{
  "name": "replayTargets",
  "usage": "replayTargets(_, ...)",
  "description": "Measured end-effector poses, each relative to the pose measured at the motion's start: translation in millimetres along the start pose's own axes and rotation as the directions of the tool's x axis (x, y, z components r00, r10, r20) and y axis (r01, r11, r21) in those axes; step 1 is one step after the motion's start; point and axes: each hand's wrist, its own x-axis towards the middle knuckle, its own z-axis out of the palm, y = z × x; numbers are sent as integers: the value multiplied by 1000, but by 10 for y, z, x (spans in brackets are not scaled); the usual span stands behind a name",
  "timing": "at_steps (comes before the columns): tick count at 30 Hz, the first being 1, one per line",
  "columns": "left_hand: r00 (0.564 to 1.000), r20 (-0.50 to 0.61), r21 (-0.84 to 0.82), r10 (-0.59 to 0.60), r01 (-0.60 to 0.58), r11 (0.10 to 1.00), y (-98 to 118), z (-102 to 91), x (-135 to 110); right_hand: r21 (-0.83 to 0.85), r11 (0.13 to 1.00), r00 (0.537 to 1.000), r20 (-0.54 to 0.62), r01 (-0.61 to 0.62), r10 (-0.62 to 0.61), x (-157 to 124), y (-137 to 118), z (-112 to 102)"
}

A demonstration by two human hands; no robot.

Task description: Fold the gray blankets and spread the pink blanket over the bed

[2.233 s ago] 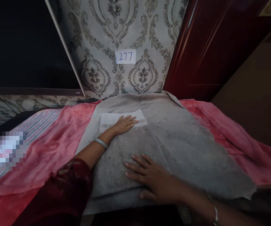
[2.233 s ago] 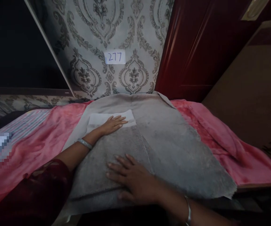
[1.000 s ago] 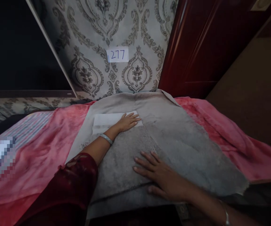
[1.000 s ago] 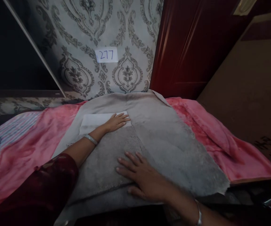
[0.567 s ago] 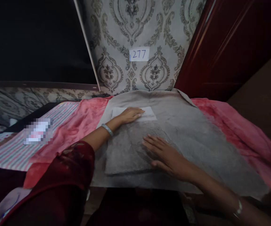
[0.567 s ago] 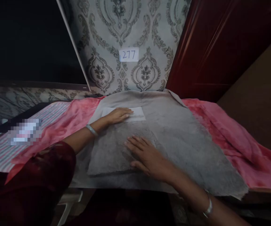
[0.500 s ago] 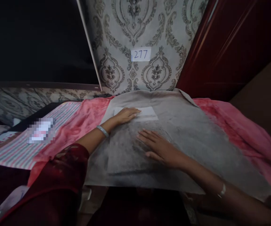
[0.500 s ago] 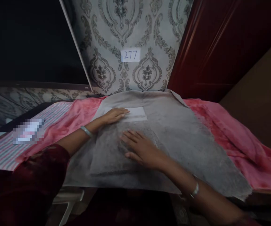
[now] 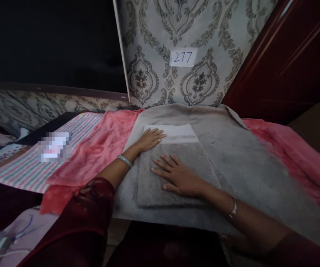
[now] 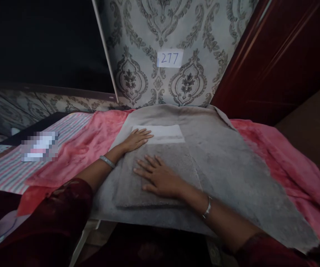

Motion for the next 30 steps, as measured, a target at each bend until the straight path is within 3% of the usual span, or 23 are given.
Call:
replayTargets(5,1000,8,-8,-1,1,1000,-25,46,2,200,976,988,102,91,-113,-349,-499,28)
replayTargets(9,999,47,-36,3,-1,999,-23,-4,27,302,946,979,125,119,-163,-471,-709,-83)
replayTargets(12,999,26,-86,-29,31,996,-62,-125,56,257,958,988,55,128,-147,-297,-657,-231)
replayTargets(15,997,-24,-87,-80,77,993,-139,-219,62,138,980,990,-19,142,-141,97,-452,-304)
replayTargets(18,995,19,-44,-98,99,994,-219,-182,27,43,991,992,-14,128,-127,517,-224,-225)
replayTargets(21,996,-21,-42,-91,90,995,-279,-57,-20,-4,996,996,4,92,-92,735,-111,-59)
replayTargets(25,996,-57,-85,-67,62,994,-335,43,-40,63,989,991,30,131,-133,638,-215,87)
replayTargets(30,995,-86,-113,-57,47,993,-391,61,-26,255,944,965,104,209,-242,339,-543,101)
